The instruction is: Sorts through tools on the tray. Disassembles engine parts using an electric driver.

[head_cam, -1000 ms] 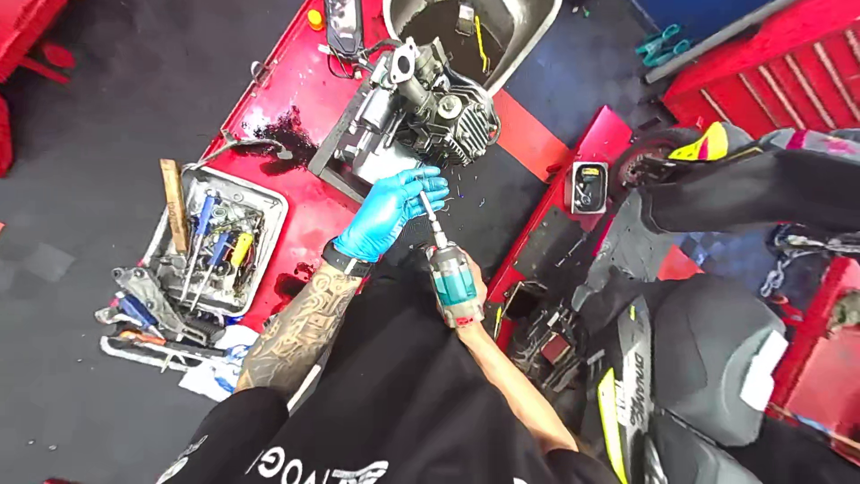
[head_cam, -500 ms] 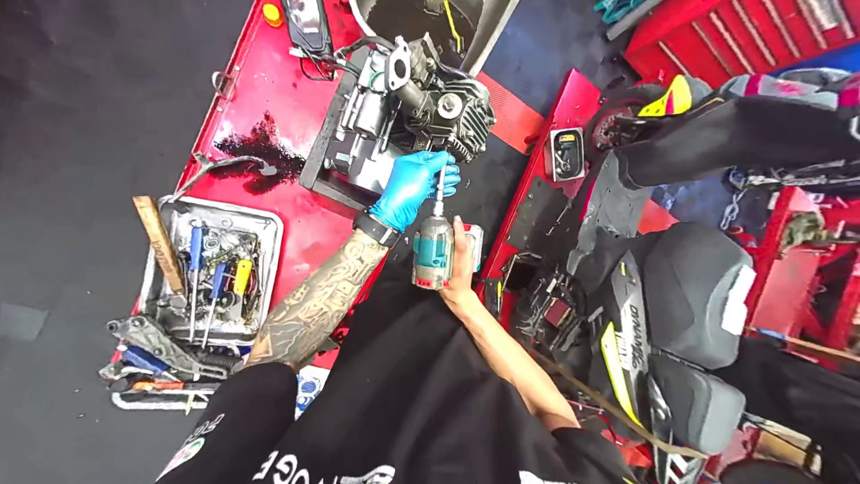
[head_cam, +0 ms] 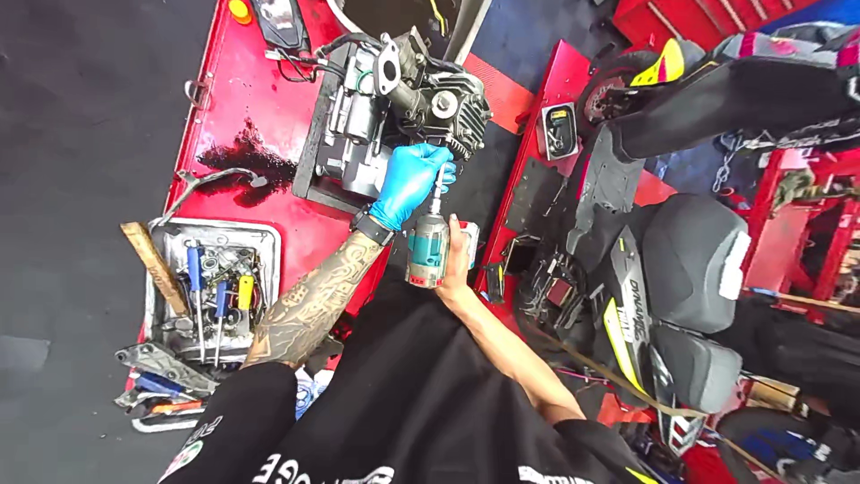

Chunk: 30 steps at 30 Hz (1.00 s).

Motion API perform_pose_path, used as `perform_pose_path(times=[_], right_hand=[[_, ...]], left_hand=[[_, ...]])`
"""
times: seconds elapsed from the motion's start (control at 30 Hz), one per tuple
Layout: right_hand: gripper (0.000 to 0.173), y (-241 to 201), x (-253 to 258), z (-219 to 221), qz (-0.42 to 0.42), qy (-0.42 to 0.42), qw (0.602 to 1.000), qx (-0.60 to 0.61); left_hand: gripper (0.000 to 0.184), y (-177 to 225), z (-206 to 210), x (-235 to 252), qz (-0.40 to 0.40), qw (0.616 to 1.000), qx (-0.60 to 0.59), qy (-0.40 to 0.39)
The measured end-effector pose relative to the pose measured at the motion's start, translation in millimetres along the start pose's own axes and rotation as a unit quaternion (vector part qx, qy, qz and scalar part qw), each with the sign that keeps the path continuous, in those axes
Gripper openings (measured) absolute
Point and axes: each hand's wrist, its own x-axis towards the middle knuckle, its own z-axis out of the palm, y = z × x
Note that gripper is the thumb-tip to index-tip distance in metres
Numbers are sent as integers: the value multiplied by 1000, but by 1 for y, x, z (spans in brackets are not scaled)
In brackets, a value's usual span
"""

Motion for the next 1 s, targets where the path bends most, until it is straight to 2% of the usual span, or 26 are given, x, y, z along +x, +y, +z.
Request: perform_pose_path(times=[0.13, 0.3, 0.47, 0.7, 0.87, 1.0], right_hand=[[82, 0, 2, 3, 15, 0, 1000, 6], [81, -3, 11, 10, 36, 22, 999, 9], [86, -7, 14, 15, 42, 29, 999, 8], [84, -7, 18, 19, 45, 40, 998, 27], [82, -6, 21, 21, 40, 45, 998, -18], [65, -5, 23, 21, 20, 31, 994, -99]], left_hand=[[28, 4, 0, 2, 1, 1000, 13, 4], [31, 4, 3, -3, -13, 998, 45, -33], [28, 3, 5, -7, -18, 997, 66, -25], [28, 5, 5, -3, -16, 994, 102, -27], [29, 6, 5, 0, -7, 992, 119, -28], [29, 4, 4, 3, -6, 991, 134, -23]])
